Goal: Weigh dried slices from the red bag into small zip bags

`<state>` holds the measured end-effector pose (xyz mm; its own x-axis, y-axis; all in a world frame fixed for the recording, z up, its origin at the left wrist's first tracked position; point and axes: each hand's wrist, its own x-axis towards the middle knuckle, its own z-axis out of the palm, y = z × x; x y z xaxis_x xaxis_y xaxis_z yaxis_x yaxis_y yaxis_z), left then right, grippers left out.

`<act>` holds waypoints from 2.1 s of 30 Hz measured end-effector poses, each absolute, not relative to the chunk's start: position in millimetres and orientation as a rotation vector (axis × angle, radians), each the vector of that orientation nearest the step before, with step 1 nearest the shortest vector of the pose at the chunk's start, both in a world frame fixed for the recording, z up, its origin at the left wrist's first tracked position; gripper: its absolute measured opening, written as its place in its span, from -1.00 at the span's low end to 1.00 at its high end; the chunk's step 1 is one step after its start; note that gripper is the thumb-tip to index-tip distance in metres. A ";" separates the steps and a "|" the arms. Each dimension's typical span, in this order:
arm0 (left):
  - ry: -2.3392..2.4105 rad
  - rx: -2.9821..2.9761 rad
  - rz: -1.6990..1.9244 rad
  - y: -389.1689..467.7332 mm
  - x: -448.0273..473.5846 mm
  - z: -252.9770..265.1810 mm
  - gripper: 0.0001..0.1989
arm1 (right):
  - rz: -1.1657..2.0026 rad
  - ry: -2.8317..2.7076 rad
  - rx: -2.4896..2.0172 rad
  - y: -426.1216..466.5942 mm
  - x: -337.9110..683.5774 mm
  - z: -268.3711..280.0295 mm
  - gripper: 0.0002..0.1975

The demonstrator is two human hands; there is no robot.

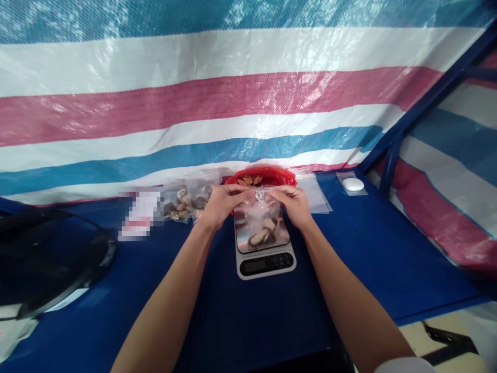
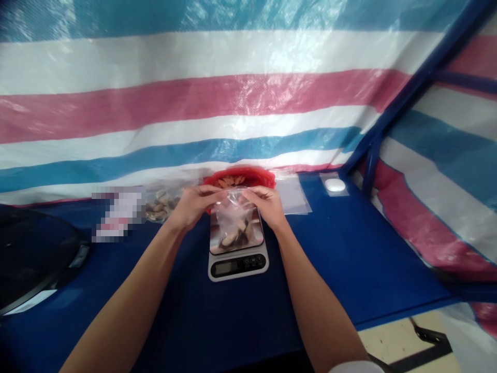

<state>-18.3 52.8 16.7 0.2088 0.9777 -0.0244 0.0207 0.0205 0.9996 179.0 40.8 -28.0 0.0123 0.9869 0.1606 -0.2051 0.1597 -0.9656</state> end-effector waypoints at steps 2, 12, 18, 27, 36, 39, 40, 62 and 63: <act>1.098 1.291 1.004 51.8 -15.3 17.6 -0.71 | 1.160 -1.156 -0.947 40.6 178.5 -27.6 -0.74; 1.050 1.383 1.020 52.5 -20.2 16.1 -0.76 | 1.251 -1.143 -0.982 40.9 182.1 -29.1 -0.69; 1.047 1.277 0.999 54.2 -20.2 12.6 -0.72 | 1.238 -1.134 -0.958 42.2 185.0 -30.9 -0.73; 1.090 1.238 1.011 50.3 -12.5 16.1 -0.69 | 1.203 -1.163 -0.989 40.6 183.2 -27.8 -0.71; 1.092 1.293 1.031 53.8 -17.1 11.6 -0.69 | 1.216 -1.168 -0.976 41.4 184.1 -29.0 -0.69; 1.092 1.271 1.019 53.0 -16.0 12.6 -0.68 | 1.219 -1.142 -0.983 40.9 184.3 -28.5 -0.70; 1.092 1.265 1.019 52.7 -15.3 12.9 -0.67 | 1.226 -1.136 -0.989 40.5 184.1 -28.2 -0.69; 1.073 1.351 1.026 47.7 -8.4 19.2 -0.73 | 1.117 -1.186 -0.979 41.0 180.2 -26.5 -0.73; 1.071 1.363 1.023 48.2 -9.8 19.1 -0.72 | 1.112 -1.176 -0.968 41.2 180.4 -26.3 -0.74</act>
